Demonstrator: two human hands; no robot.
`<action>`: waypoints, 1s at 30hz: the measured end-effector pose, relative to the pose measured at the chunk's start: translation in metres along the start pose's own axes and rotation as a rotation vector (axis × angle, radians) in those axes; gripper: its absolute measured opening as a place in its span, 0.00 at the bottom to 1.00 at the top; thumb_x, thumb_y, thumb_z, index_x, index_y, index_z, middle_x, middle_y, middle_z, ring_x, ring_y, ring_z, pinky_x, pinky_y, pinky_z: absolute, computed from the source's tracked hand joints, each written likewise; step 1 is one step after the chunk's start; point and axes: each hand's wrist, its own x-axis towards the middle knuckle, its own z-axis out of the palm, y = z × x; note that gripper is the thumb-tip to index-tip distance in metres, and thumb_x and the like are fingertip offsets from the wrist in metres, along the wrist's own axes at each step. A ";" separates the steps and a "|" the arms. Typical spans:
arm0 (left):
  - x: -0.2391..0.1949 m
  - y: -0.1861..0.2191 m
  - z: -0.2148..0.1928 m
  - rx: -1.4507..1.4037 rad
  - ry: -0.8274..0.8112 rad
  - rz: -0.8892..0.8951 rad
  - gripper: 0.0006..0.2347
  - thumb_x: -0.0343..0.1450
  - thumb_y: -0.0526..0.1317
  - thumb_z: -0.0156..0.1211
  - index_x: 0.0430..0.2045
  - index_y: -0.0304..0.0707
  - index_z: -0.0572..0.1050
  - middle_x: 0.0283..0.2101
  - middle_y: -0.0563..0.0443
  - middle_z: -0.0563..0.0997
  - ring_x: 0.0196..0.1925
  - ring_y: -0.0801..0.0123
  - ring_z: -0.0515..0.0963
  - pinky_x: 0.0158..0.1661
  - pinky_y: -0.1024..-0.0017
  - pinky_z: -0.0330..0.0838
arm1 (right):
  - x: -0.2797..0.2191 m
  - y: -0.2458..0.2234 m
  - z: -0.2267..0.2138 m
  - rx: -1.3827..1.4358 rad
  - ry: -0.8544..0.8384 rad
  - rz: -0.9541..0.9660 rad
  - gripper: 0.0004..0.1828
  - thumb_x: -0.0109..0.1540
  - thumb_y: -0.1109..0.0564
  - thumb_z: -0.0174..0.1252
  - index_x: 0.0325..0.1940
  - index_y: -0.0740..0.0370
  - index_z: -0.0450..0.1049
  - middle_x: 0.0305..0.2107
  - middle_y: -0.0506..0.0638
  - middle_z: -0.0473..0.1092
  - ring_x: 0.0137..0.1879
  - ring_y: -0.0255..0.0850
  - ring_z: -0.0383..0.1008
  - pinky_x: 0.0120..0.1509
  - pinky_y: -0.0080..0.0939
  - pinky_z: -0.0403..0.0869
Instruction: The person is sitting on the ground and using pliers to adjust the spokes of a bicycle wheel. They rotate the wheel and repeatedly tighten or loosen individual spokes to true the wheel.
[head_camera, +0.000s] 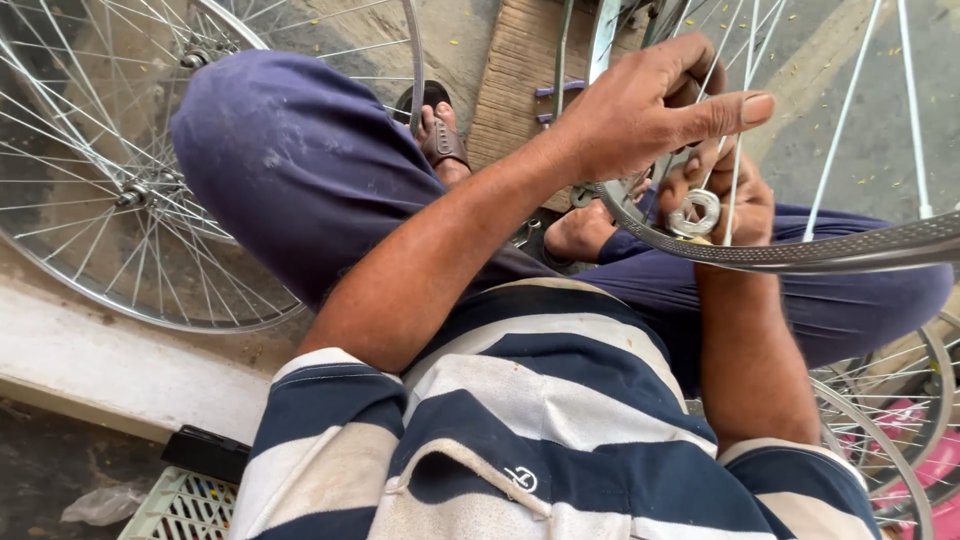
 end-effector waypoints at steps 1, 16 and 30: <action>0.000 0.000 -0.002 -0.011 -0.005 -0.005 0.29 0.66 0.70 0.58 0.36 0.40 0.80 0.24 0.54 0.77 0.26 0.72 0.80 0.26 0.72 0.70 | -0.002 -0.001 -0.005 -0.044 0.004 0.016 0.23 0.62 0.60 0.70 0.57 0.71 0.71 0.42 0.65 0.77 0.47 0.47 0.82 0.49 0.39 0.81; -0.010 -0.026 -0.018 0.344 0.153 0.047 0.18 0.72 0.51 0.65 0.45 0.37 0.74 0.36 0.44 0.83 0.37 0.57 0.85 0.39 0.60 0.77 | 0.047 0.010 -0.002 -0.855 0.142 0.237 0.21 0.65 0.64 0.65 0.61 0.69 0.69 0.50 0.52 0.75 0.56 0.39 0.78 0.62 0.39 0.78; -0.006 -0.037 -0.013 0.346 0.086 -0.038 0.10 0.74 0.47 0.60 0.38 0.41 0.72 0.29 0.50 0.83 0.31 0.64 0.85 0.33 0.58 0.75 | 0.034 0.006 0.012 -0.942 0.408 0.131 0.19 0.66 0.61 0.65 0.61 0.69 0.75 0.38 0.52 0.76 0.37 0.33 0.78 0.39 0.31 0.78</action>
